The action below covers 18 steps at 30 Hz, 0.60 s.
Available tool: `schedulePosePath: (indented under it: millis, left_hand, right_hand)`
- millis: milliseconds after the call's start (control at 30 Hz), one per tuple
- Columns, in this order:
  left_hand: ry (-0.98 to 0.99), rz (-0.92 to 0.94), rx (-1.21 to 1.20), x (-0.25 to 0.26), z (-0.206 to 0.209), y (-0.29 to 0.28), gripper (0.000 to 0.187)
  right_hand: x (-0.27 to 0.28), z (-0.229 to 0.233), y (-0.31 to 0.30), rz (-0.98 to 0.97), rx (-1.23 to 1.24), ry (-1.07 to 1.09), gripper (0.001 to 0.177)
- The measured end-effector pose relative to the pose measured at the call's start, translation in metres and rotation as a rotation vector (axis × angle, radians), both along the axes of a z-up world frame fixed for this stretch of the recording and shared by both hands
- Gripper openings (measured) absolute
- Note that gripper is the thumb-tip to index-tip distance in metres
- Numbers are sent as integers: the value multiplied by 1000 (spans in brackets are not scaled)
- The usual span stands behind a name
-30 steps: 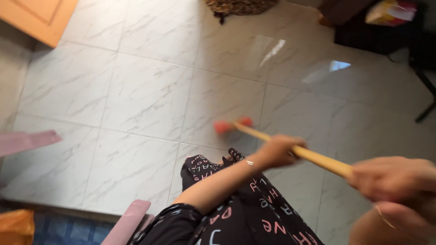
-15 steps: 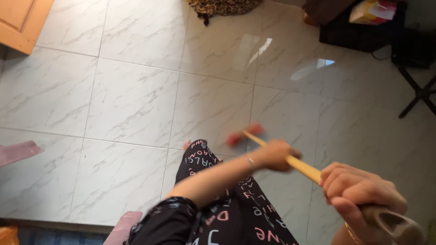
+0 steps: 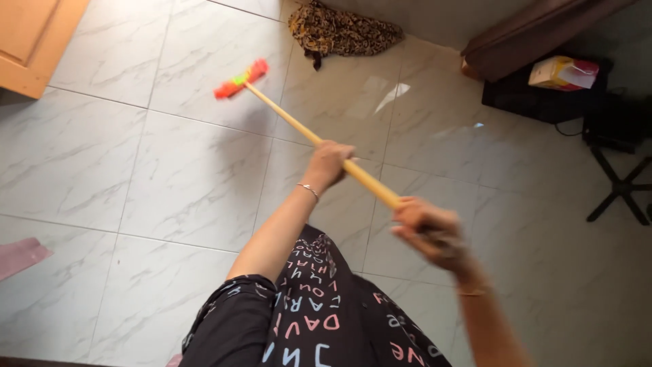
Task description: Sweeping the tiled floor of a room with a broom.
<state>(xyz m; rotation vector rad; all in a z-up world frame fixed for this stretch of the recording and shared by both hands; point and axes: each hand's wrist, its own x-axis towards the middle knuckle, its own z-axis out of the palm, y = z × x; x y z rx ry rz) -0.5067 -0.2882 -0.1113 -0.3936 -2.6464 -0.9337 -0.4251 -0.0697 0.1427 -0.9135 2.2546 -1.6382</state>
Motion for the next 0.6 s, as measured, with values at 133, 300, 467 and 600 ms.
schedulePosePath:
  millis: [133,300,467,600]
  left_hand:
    - [-173,-347,486,-17,88,57,21]
    - [-275,-685,422,17,130,122,25]
    - [-450,-639,528,17,27,147,12]
    - [-442,-660,557,-15,91,88,23]
  right_hand:
    - [-53,99,35,76,-185,-46,24]
    - [-71,128,34,425,-329,97,38]
    - [-81,91,-53,-67,255,-11,22]
    - [-89,138,-83,3,171,62,19]
